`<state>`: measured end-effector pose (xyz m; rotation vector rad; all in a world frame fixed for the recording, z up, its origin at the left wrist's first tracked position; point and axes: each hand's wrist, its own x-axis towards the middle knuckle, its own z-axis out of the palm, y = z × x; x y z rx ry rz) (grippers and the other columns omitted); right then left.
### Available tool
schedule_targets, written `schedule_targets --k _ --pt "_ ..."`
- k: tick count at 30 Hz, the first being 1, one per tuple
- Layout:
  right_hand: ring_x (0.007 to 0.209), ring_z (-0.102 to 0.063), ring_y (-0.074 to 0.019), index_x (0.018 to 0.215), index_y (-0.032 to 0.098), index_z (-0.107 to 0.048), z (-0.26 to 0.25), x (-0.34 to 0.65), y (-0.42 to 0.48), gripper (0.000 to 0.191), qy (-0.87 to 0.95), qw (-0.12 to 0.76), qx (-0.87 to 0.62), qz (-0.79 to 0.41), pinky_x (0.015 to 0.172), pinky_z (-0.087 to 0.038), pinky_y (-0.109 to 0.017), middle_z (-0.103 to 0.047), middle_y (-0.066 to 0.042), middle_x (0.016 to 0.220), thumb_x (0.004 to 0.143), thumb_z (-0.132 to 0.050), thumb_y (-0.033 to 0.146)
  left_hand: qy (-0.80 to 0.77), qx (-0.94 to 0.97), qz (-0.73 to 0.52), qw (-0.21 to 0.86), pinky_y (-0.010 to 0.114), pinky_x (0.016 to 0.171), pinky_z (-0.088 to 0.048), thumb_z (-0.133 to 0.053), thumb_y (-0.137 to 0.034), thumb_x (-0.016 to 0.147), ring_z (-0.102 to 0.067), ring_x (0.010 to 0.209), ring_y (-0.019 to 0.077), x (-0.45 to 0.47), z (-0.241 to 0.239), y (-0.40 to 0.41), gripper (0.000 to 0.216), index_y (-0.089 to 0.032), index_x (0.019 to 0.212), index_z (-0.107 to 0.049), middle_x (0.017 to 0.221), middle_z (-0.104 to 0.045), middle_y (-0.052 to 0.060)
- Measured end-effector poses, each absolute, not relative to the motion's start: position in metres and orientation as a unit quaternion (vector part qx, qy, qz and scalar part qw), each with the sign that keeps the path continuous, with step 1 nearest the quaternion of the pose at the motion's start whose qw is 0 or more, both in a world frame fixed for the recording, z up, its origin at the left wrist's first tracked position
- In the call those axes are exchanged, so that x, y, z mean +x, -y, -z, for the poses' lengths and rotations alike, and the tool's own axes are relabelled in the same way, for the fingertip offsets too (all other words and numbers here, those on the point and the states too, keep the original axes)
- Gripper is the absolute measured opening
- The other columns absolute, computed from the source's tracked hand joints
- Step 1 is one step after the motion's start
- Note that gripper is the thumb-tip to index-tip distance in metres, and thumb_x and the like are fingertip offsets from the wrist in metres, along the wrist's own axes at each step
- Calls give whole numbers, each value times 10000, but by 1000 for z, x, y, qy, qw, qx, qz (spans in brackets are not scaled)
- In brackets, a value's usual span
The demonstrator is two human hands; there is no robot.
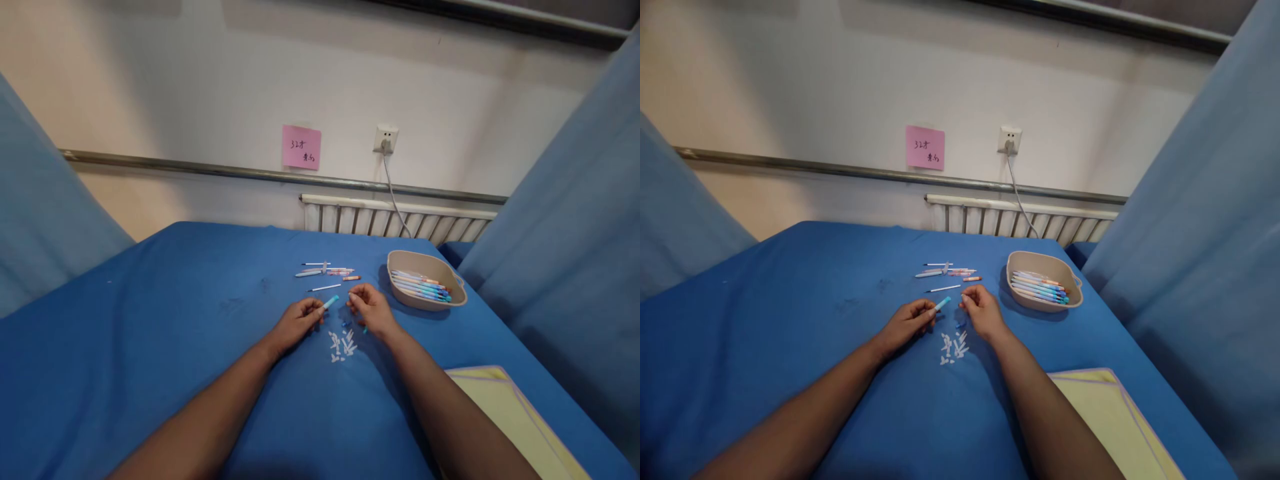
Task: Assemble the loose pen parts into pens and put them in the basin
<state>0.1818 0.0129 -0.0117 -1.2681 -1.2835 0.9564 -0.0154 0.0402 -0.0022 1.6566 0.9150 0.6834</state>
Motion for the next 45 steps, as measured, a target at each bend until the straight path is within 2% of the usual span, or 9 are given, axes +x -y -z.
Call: schedule_targets --k 5,10,15,19,26,30,37,39,45 --pt "622 -579 -137 872 183 -593 0 184 -4 246 546 505 -514 -427 419 -369 -185 -598 4 677 747 -534 385 -374 729 -265 508 201 490 -350 -514 -456 796 -457 514 90 -12 -4 -34 317 -144 826 -564 649 -565 -10" --pt "543 -559 -119 761 182 -558 -1 183 -6 197 555 502 -507 -428 391 -349 -173 -590 19 608 701 -586 368 -374 735 -262 501 216 540 -380 -503 -456 802 -484 567 114 -12 -6 -33 322 -147 851 -583 652 -571 1" --pt "547 -563 -128 735 183 -586 0 183 -8 189 547 497 -527 -419 373 -344 -172 -595 10 606 704 -586 369 -372 753 -255 480 234 599 -403 -487 -453 812 -516 636 140 -13 -5 -35 330 -148 868 -600 677 -578 11" --pt "548 -544 -123 765 182 -617 3 186 -8 192 576 482 -530 -393 408 -374 -188 -589 8 624 740 -564 364 -370 772 -245 456 231 608 -403 -469 -434 822 -508 645 143 -14 -4 -36 312 -157 848 -609 675 -576 5" --pt "657 -548 -131 779 196 -648 2 192 -5 150 703 427 -518 -235 590 -436 -225 -597 -17 724 809 -523 275 -377 786 -240 427 229 612 -392 -466 -418 823 -510 653 149 -15 -5 -34 295 -165 812 -615 668 -576 -1" --pt "649 -552 -132 792 196 -631 2 192 -5 133 697 426 -530 -227 598 -432 -228 -607 -13 730 815 -519 265 -378 772 -234 454 228 600 -395 -465 -428 820 -507 630 146 -15 -6 -34 313 -155 842 -616 650 -575 -2" --pt "671 -547 -129 745 202 -626 1 192 -4 98 728 405 -513 -207 637 -408 -236 -597 -2 706 792 -544 230 -373 806 -236 395 231 629 -388 -462 -387 829 -522 671 153 -17 -8 -32 267 -178 806 -627 685 -597 -6" --pt "654 -547 -131 733 196 -626 1 192 -4 109 723 409 -509 -227 619 -405 -239 -598 -3 683 788 -549 251 -375 802 -233 402 232 623 -387 -469 -386 825 -522 667 153 -17 -7 -32 268 -171 804 -627 677 -596 -4" --pt "427 -474 -93 695 182 -522 4 183 -7 235 564 497 -499 -432 432 -348 -203 -579 33 519 717 -621 393 -371 742 -239 505 216 542 -366 -520 -419 797 -487 571 118 -14 -4 -32 283 -152 822 -613 625 -570 -14"
